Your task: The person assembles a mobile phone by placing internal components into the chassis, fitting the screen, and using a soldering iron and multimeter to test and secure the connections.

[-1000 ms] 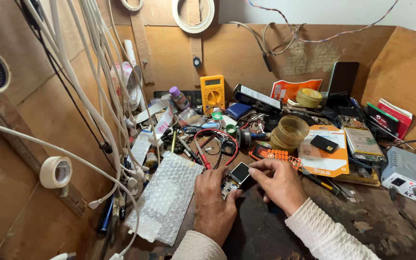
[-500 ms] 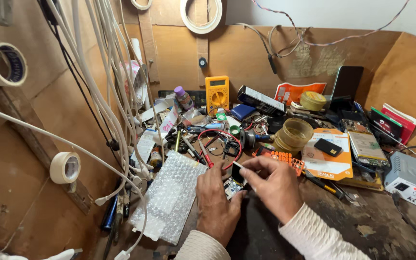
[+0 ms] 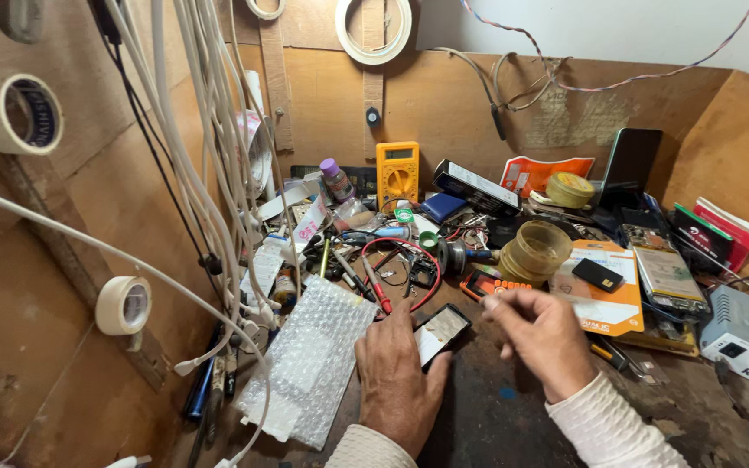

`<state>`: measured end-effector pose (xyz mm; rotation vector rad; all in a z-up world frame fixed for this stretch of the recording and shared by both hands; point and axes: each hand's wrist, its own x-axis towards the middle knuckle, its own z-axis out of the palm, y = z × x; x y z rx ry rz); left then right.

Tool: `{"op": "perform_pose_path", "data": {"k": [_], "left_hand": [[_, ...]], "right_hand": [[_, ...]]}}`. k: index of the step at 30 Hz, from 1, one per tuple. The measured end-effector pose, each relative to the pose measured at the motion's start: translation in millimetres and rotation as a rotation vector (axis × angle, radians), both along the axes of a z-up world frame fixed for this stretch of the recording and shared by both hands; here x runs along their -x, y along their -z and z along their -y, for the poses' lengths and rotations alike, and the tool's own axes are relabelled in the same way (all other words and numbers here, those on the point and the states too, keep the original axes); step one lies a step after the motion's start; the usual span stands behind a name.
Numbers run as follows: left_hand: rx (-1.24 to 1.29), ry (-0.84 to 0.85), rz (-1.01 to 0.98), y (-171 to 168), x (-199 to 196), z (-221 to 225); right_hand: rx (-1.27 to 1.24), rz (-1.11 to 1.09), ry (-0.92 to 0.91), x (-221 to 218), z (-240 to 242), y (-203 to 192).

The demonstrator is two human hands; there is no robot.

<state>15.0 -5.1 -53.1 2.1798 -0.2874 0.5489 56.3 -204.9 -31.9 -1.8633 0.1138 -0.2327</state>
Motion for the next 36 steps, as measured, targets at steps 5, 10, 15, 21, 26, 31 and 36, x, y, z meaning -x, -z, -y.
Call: {"op": "perform_pose_path", "data": {"k": [5,10,15,21,26,31,36], "left_hand": [[-0.003,0.013,0.029,4,0,4],[0.077,0.089,0.138,1,0,5],[0.133,0.126,0.129,-5,3,4],[-0.033,0.094,0.0,-2,0,5],[-0.027,0.104,0.074,5,-4,6],[-0.032,0.128,0.036,3,-3,4],[0.03,0.115,0.105,3,-4,3]], "right_hand": [[-0.159,-0.068,-0.072,-11,7,37],[-0.25,-0.168,-0.142,-16,3,30],[-0.249,-0.232,-0.138,-12,-11,16],[-0.265,-0.142,-0.123,-15,-18,19],[-0.247,-0.183,-0.114,-20,-14,23],[-0.27,-0.206,-0.134,-21,-14,20],[-0.46,-0.328,-0.202,-18,-6,3]]}}
